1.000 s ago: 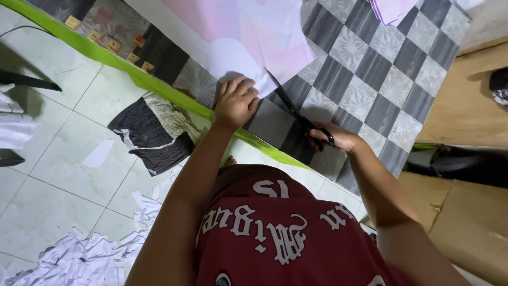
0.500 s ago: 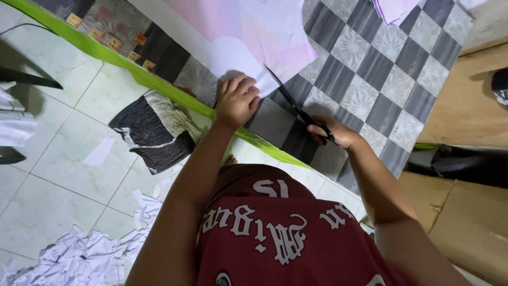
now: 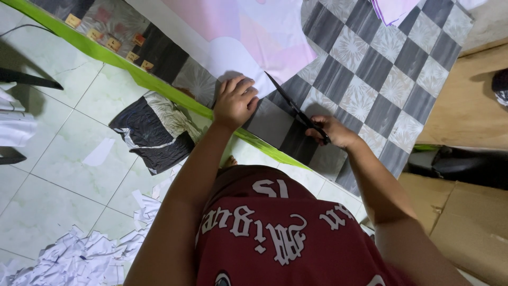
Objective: Cutting out garment patterns from printed fabric using a pair of scissors on a work table.
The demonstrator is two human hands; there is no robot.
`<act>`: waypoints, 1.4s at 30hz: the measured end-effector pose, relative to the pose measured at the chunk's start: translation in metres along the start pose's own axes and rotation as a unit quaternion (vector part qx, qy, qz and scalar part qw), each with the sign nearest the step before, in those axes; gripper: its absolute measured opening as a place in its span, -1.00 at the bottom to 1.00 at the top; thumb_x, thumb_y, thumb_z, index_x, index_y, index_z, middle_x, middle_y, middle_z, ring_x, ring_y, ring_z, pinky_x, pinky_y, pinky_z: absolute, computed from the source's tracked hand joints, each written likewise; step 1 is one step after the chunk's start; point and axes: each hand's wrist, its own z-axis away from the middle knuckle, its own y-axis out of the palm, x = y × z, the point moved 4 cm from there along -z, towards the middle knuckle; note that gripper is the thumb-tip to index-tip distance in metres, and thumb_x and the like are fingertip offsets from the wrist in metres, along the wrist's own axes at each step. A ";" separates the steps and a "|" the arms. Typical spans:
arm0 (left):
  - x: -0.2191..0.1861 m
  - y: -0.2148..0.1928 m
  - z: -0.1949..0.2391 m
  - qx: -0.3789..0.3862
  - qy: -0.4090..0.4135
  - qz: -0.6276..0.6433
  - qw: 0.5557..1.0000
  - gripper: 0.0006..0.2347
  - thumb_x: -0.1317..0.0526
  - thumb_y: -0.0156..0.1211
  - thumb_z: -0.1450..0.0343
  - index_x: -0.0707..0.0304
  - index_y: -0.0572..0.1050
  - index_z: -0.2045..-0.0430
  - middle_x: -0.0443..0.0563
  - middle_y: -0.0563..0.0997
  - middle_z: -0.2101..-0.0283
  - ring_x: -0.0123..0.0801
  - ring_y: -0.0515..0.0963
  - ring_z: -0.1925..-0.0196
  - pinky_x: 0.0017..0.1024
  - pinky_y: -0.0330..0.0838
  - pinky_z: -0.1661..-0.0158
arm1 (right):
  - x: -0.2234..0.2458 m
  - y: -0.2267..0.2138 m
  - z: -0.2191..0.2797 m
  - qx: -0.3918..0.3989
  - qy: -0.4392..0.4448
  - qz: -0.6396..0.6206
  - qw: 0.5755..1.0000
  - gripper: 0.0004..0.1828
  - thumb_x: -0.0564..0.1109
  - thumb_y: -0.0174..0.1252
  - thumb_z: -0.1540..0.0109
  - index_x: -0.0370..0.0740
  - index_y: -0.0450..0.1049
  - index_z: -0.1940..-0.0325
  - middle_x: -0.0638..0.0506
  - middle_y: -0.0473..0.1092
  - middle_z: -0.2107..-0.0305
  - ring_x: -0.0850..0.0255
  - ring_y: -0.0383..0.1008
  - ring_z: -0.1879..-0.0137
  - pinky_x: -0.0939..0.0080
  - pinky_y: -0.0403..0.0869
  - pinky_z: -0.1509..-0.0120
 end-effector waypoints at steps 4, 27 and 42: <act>-0.001 -0.005 -0.002 -0.004 0.006 0.008 1.000 -0.90 0.11 0.24 -0.27 0.02 0.53 0.45 -0.14 0.55 0.16 -0.25 0.47 -0.03 -0.22 0.29 0.02 | 0.000 0.000 -0.006 0.024 0.004 0.001 1.000 -0.72 -0.02 0.28 -0.13 -0.22 0.36 0.44 -0.07 0.31 0.76 0.19 0.37 0.65 0.27 0.38 0.58; -0.007 -0.020 -0.009 -0.021 0.016 0.018 0.999 -0.91 0.18 0.27 -0.25 0.07 0.52 0.48 -0.09 0.55 0.21 -0.22 0.50 0.02 -0.25 0.32 0.06 | 0.007 0.003 -0.040 0.033 -0.010 -0.033 0.999 -0.74 -0.08 0.29 -0.13 -0.24 0.36 0.45 -0.06 0.30 0.79 0.17 0.38 0.71 0.31 0.34 0.66; -0.007 -0.022 -0.010 -0.047 0.009 0.028 0.998 -0.94 0.17 0.24 -0.27 0.06 0.53 0.51 -0.10 0.57 0.24 -0.23 0.52 0.06 -0.27 0.35 0.09 | 0.041 0.010 -0.061 0.039 0.000 0.005 0.999 -0.35 0.29 0.26 -0.12 -0.41 0.34 0.23 -0.11 0.30 0.63 0.12 0.42 0.53 0.18 0.40 0.49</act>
